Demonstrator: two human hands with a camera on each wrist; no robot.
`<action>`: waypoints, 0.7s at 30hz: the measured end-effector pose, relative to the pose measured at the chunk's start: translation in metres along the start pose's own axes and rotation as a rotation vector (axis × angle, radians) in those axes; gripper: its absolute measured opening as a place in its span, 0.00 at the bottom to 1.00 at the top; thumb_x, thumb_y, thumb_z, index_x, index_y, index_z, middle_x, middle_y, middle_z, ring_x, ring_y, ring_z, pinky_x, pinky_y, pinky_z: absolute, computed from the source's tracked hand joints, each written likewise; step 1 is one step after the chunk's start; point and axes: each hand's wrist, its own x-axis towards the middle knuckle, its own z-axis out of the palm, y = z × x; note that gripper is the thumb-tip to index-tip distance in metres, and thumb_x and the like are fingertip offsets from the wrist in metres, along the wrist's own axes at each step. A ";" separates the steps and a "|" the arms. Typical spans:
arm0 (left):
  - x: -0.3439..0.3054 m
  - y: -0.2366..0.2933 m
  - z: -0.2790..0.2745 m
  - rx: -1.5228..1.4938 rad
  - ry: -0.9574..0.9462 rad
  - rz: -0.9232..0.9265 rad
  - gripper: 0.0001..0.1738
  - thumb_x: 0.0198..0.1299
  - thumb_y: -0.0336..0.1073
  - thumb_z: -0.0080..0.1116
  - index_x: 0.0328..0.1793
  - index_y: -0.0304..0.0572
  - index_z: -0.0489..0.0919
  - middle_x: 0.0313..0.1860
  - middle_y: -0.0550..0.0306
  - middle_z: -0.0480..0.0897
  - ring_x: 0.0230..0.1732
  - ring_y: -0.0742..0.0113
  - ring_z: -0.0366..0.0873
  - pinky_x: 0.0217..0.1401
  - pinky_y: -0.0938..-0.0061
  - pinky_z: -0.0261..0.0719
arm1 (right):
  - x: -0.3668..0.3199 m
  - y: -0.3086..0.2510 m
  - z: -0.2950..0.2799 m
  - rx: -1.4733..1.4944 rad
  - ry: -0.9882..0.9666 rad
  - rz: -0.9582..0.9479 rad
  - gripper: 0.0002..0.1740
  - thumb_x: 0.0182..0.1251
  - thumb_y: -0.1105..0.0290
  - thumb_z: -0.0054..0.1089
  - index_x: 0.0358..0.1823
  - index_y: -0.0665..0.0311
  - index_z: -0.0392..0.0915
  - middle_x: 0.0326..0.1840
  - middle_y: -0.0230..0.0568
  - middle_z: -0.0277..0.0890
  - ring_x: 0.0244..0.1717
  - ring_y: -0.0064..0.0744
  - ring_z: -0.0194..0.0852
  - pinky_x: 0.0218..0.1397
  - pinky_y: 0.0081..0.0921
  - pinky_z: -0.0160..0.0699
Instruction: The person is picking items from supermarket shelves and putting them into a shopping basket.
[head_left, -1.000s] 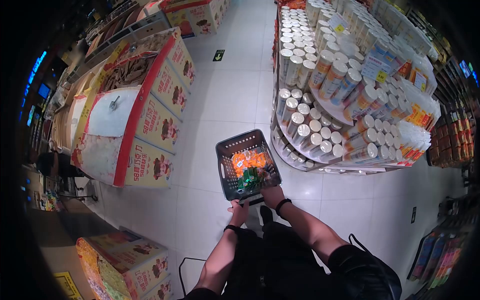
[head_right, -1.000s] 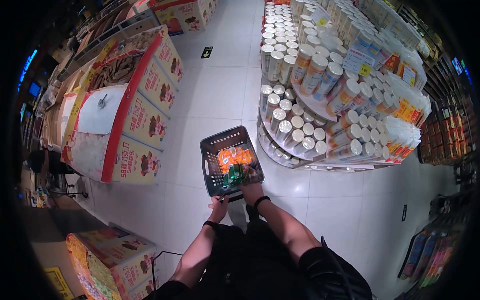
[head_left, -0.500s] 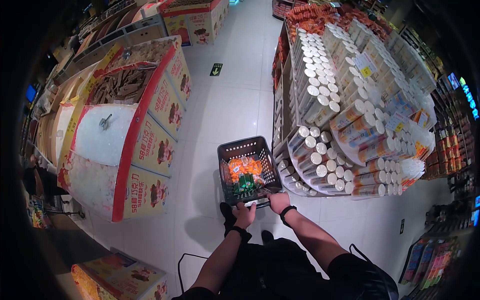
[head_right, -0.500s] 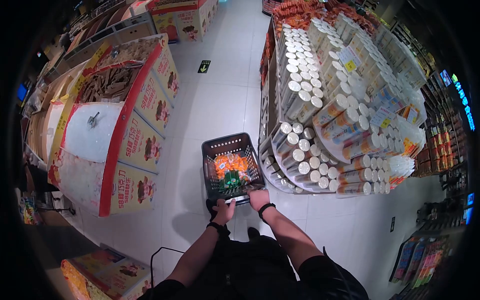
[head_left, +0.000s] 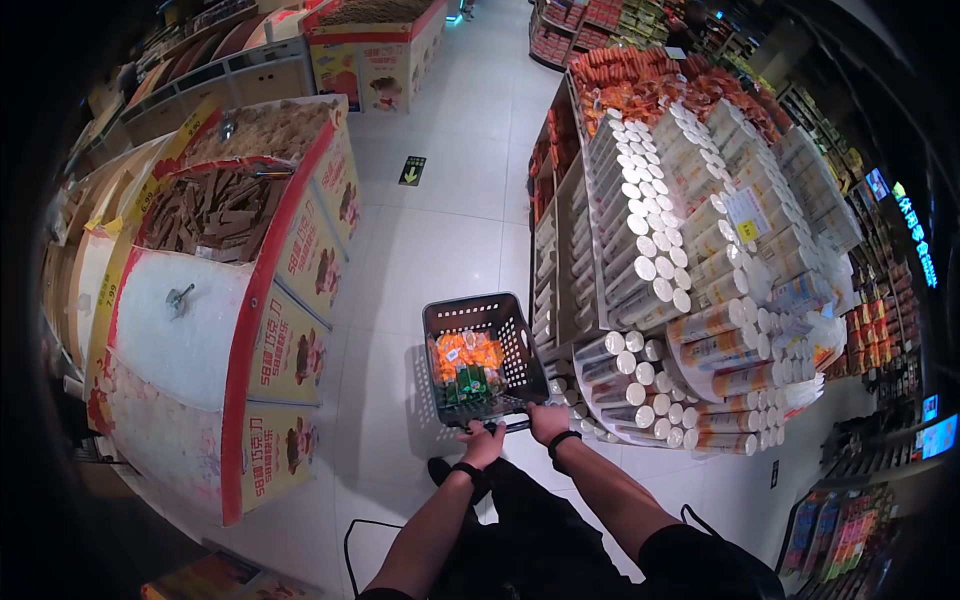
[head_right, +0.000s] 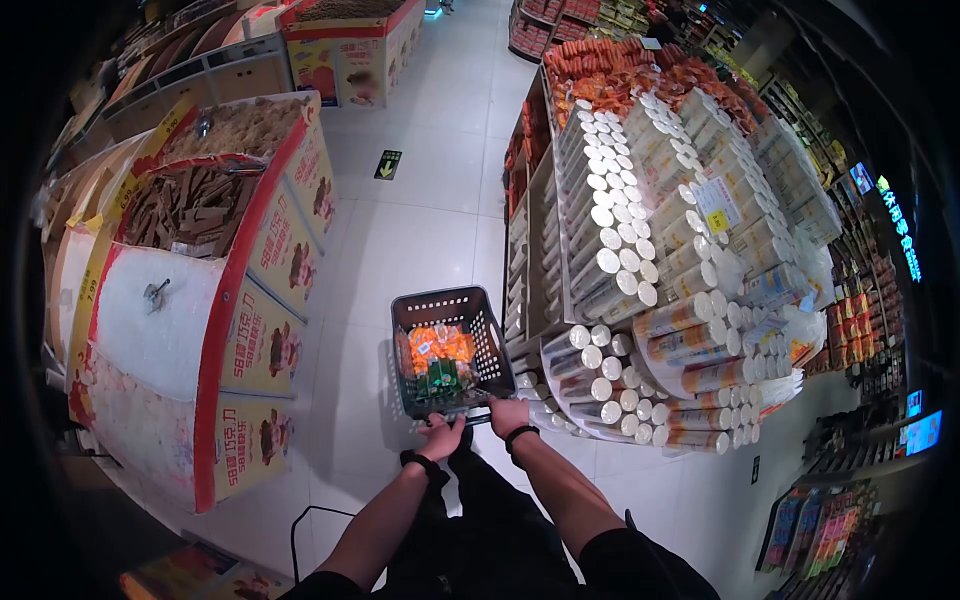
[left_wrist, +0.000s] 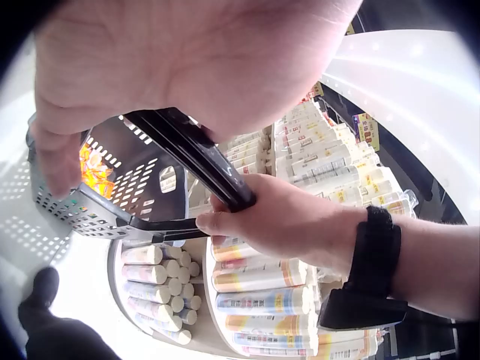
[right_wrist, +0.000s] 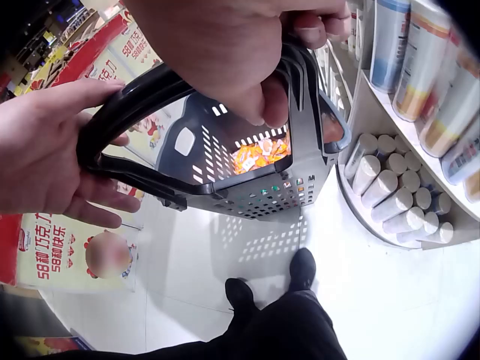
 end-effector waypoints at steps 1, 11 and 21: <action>0.015 -0.004 0.002 0.014 0.008 0.008 0.54 0.76 0.67 0.59 0.77 0.15 0.56 0.71 0.00 0.67 0.81 0.12 0.55 0.85 0.36 0.58 | 0.008 0.000 -0.006 0.012 0.006 -0.006 0.12 0.81 0.63 0.51 0.54 0.50 0.85 0.42 0.46 0.92 0.51 0.54 0.93 0.57 0.58 0.79; 0.113 0.064 -0.087 -0.001 0.063 0.005 0.44 0.73 0.60 0.69 0.74 0.30 0.62 0.68 0.11 0.69 0.77 0.20 0.57 0.82 0.34 0.60 | 0.142 -0.007 -0.049 0.127 0.111 -0.098 0.13 0.72 0.66 0.57 0.45 0.50 0.92 0.42 0.41 0.94 0.47 0.48 0.95 0.48 0.54 0.82; 0.245 0.148 -0.168 0.091 0.003 -0.055 0.49 0.73 0.65 0.67 0.77 0.27 0.63 0.74 0.20 0.69 0.79 0.28 0.55 0.86 0.42 0.56 | 0.277 -0.017 -0.096 0.189 0.217 -0.016 0.13 0.75 0.64 0.58 0.38 0.48 0.93 0.35 0.39 0.93 0.39 0.45 0.95 0.47 0.52 0.79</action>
